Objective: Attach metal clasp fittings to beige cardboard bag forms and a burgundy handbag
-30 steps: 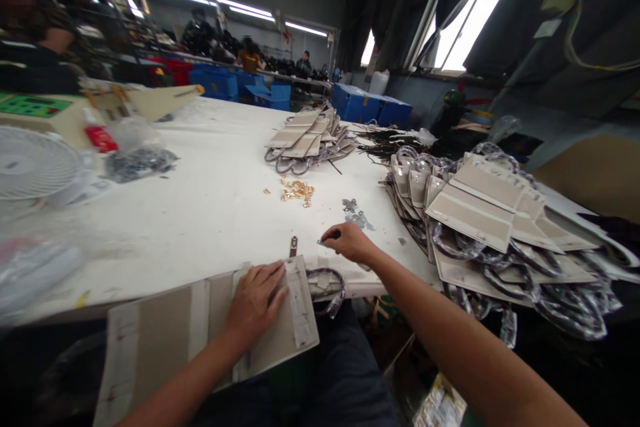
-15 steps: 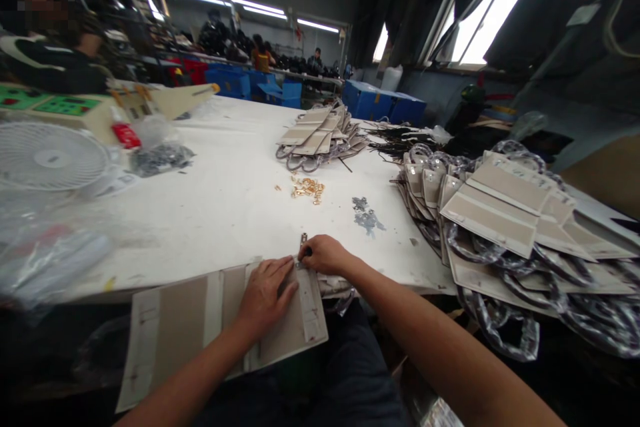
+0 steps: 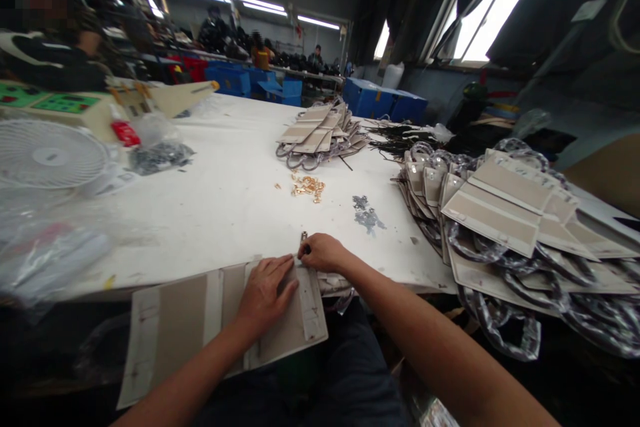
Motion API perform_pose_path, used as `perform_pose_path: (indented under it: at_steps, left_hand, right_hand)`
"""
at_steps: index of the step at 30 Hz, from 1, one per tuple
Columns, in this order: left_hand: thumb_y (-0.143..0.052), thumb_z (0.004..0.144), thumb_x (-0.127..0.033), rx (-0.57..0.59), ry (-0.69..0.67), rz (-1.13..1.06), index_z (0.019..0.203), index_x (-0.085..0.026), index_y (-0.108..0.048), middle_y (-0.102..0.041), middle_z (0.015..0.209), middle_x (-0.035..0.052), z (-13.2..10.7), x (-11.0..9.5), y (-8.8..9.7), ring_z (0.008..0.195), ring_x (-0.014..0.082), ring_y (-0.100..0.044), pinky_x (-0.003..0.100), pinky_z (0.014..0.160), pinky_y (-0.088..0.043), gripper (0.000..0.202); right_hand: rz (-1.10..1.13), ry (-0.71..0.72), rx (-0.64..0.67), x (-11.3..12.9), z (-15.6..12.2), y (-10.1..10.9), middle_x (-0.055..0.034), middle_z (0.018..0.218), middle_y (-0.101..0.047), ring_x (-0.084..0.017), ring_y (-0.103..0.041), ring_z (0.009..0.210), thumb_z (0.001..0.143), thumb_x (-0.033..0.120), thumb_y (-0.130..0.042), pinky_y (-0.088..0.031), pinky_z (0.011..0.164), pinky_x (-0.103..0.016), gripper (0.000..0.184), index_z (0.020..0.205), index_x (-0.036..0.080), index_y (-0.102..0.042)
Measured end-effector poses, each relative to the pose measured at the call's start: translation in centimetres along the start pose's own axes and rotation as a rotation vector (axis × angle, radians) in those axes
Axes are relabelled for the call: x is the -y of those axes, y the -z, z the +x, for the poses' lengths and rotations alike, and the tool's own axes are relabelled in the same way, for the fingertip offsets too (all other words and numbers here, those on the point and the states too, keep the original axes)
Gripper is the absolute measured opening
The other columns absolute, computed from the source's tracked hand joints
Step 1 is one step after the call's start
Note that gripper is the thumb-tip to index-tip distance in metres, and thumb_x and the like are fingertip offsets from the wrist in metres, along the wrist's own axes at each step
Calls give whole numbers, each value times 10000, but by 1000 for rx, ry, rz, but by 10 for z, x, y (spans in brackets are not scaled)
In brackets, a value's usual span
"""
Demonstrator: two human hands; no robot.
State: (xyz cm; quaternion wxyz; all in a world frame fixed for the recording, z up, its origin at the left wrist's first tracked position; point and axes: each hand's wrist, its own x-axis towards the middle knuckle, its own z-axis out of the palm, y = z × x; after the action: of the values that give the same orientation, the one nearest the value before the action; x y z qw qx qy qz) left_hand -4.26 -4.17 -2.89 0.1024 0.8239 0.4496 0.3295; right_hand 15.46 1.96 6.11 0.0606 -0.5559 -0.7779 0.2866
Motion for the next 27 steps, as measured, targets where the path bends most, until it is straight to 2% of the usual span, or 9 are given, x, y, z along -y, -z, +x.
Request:
perform_pose_path:
  at_steps: [12, 19, 23, 27]
  left_hand:
    - [-664, 938, -234, -14, -6, 1, 1345, -153, -646, -687, 1365, 116, 1, 1, -2, 1223, 312, -570, 531, 1059, -496, 415]
    - [-662, 942, -241, -20, 18, -35, 1334, -202, -673, -696, 1351, 101, 4, -3, 2, 1198, 305, -579, 542, 1037, -505, 394]
    - [-642, 967, -252, -18, 45, -36, 1221, -219, -745, -735, 1246, 86, 14, -6, 5, 1133, 288, -601, 512, 984, -513, 276]
    - [-657, 959, -248, -16, 50, 23, 1046, -260, -798, -757, 1093, 60, 26, -5, 7, 1039, 274, -608, 480, 886, -497, 167]
  right_hand:
    - [-145, -33, -13, 4, 0, -4, -23, 1054, -801, -216, -709, 982, 842, 241, -646, -480, 794, -276, 247, 1007, 275, -828]
    - [-229, -72, -90, 8, -6, -11, -78, 1117, -772, -259, -703, 1012, 854, 287, -627, -477, 808, -322, 241, 1016, 253, -802]
    - [-213, -78, -137, 3, -10, -19, -81, 1154, -753, -247, -692, 1030, 890, 325, -615, -469, 819, -315, 241, 1048, 251, -782]
    - [-101, -93, -151, -4, -11, -14, -44, 1019, -784, -213, -692, 935, 869, 333, -682, -453, 749, -285, 183, 981, 244, -797]
